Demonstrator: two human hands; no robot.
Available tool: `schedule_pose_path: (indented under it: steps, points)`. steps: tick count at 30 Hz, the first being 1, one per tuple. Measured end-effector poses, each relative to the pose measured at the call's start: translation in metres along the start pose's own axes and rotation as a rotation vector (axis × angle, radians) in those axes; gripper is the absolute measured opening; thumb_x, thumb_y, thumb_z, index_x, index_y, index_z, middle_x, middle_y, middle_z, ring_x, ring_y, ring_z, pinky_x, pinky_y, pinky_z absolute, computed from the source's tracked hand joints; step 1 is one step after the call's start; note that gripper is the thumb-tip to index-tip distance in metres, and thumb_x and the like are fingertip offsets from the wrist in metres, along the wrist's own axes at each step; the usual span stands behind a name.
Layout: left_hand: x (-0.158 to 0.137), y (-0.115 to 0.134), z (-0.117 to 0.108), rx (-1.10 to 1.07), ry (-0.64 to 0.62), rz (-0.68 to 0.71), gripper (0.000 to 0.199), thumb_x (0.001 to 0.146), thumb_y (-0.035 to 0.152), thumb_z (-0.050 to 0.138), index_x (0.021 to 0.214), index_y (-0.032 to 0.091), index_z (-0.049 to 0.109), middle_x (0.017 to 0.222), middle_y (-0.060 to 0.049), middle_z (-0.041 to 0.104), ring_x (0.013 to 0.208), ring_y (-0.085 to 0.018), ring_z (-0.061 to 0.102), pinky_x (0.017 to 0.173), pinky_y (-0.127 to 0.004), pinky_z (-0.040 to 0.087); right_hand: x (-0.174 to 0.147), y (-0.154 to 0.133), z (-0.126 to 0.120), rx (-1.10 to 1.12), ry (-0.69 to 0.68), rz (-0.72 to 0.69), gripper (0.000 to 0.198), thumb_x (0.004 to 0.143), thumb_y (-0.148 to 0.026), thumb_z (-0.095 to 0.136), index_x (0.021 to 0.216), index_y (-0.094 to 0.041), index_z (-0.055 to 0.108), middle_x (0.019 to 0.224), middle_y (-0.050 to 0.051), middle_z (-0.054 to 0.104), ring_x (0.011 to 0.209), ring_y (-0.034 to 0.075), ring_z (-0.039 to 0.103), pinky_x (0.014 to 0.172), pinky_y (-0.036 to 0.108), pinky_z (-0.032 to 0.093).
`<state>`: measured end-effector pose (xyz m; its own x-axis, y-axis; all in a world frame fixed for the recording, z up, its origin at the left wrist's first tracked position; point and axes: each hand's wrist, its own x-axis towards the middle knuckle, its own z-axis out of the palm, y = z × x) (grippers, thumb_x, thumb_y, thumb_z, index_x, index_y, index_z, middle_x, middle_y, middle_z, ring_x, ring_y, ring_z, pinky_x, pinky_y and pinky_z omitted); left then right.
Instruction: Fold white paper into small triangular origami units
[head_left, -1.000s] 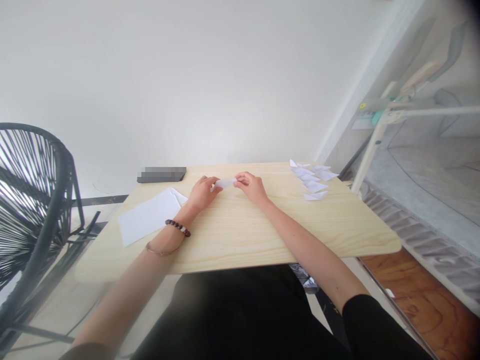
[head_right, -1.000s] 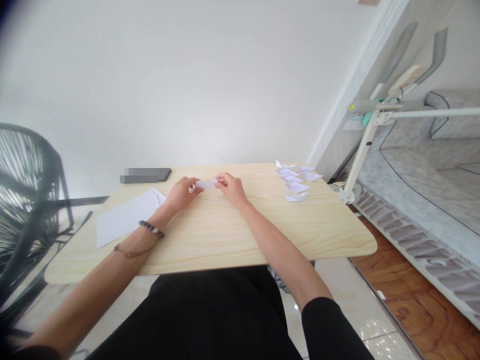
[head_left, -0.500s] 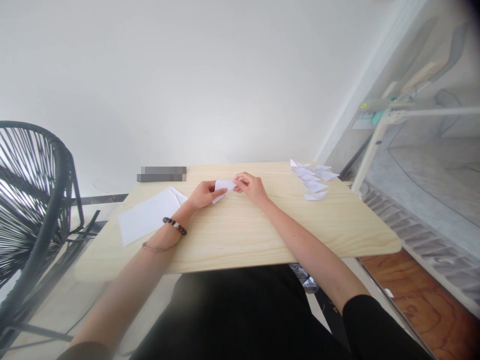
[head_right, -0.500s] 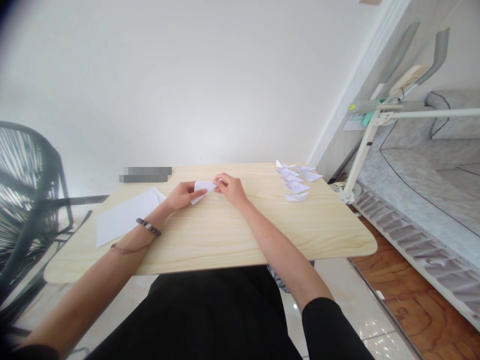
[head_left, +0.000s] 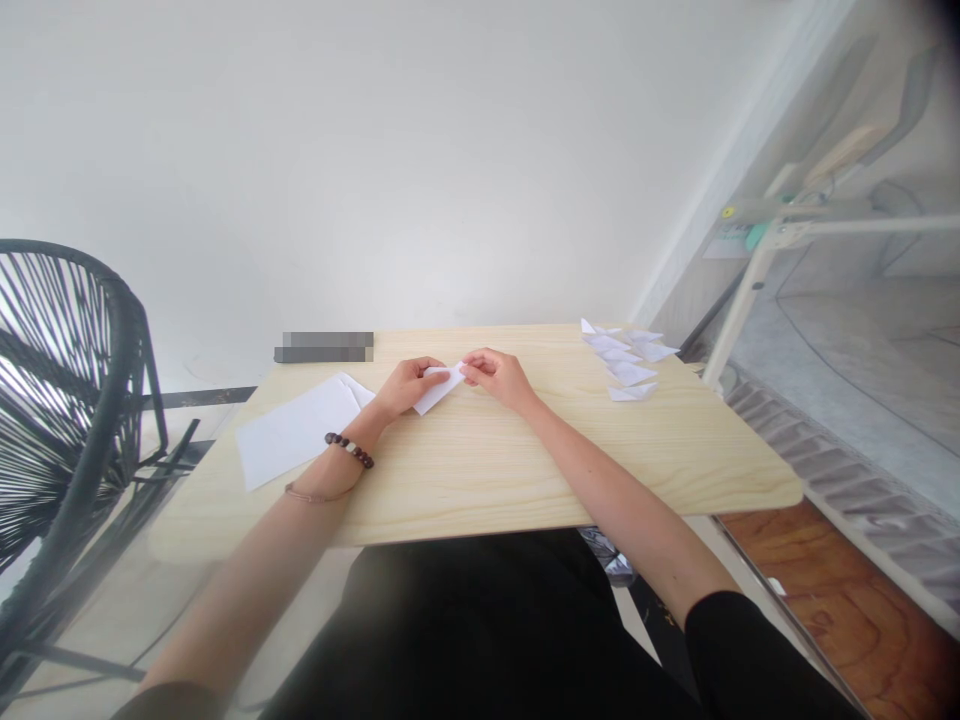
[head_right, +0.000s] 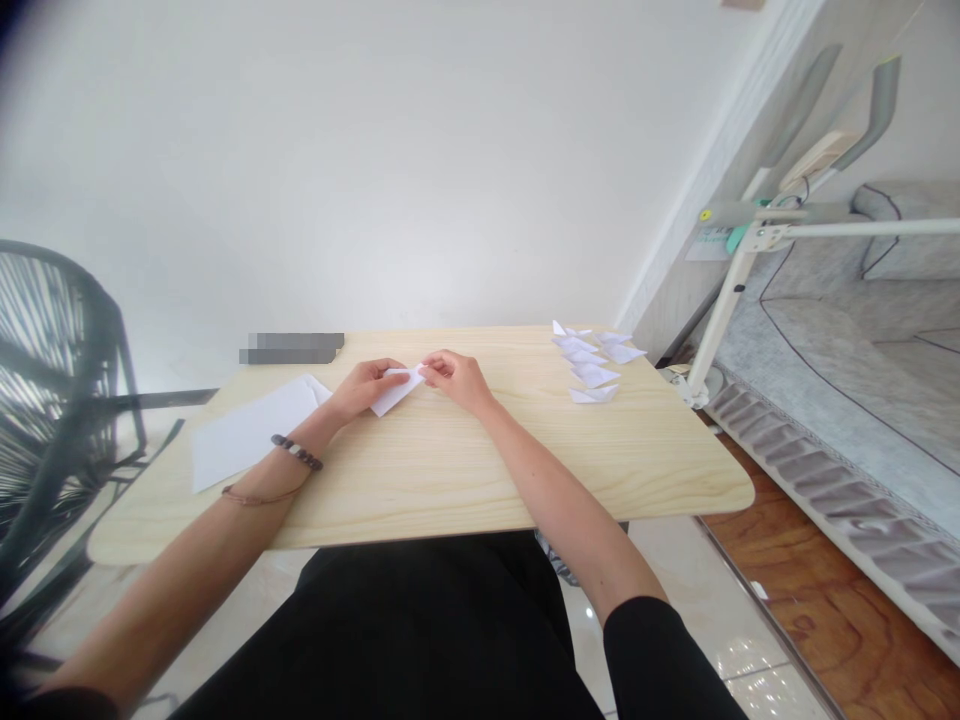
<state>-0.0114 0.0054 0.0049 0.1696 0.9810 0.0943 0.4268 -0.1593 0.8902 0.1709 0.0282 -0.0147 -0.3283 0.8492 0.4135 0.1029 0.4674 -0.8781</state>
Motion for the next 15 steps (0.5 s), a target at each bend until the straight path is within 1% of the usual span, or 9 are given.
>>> schedule_pose_path:
  steps: [3, 6, 11, 15]
  points:
    - [-0.0004, 0.0009, 0.0, 0.008, 0.007, -0.014, 0.042, 0.063, 0.049, 0.058, 0.083, 0.013, 0.061, 0.061, 0.0, 0.054, 0.049, -0.009, 0.045, 0.041, -0.018, 0.031, 0.0011, 0.0032, -0.0011, 0.042, -0.022, 0.03, 0.028, 0.068, -0.037, 0.058, 0.084, -0.015, 0.059, 0.072, 0.004, 0.063, 0.063, 0.013, 0.061, 0.063, 0.025, 0.05]
    - [-0.0013, 0.0021, -0.0001, 0.012, -0.001, -0.019, 0.042, 0.064, 0.05, 0.056, 0.085, 0.014, 0.061, 0.061, 0.0, 0.055, 0.049, -0.009, 0.045, 0.041, -0.019, 0.031, 0.0011, 0.0022, -0.0023, 0.025, -0.024, 0.03, 0.027, 0.068, -0.038, 0.058, 0.082, -0.015, 0.06, 0.069, 0.003, 0.063, 0.063, 0.012, 0.06, 0.064, 0.025, 0.05]
    - [-0.002, 0.0031, -0.0003, 0.006, -0.023, -0.041, 0.042, 0.066, 0.05, 0.054, 0.087, 0.014, 0.063, 0.061, -0.001, 0.055, 0.048, -0.009, 0.045, 0.04, -0.019, 0.029, -0.0004, -0.003, -0.0015, -0.047, -0.025, -0.029, 0.025, 0.069, -0.039, 0.057, 0.078, -0.015, 0.061, 0.065, 0.001, 0.061, 0.06, 0.011, 0.059, 0.061, 0.023, 0.048]
    - [-0.0015, 0.0034, -0.0014, -0.074, -0.046, -0.098, 0.04, 0.065, 0.048, 0.056, 0.083, 0.013, 0.063, 0.059, 0.0, 0.056, 0.046, -0.009, 0.044, 0.04, -0.019, 0.028, -0.0009, -0.0051, 0.0007, -0.077, -0.054, -0.084, 0.023, 0.072, -0.037, 0.054, 0.079, -0.016, 0.061, 0.071, 0.001, 0.061, 0.06, 0.011, 0.059, 0.059, 0.022, 0.047]
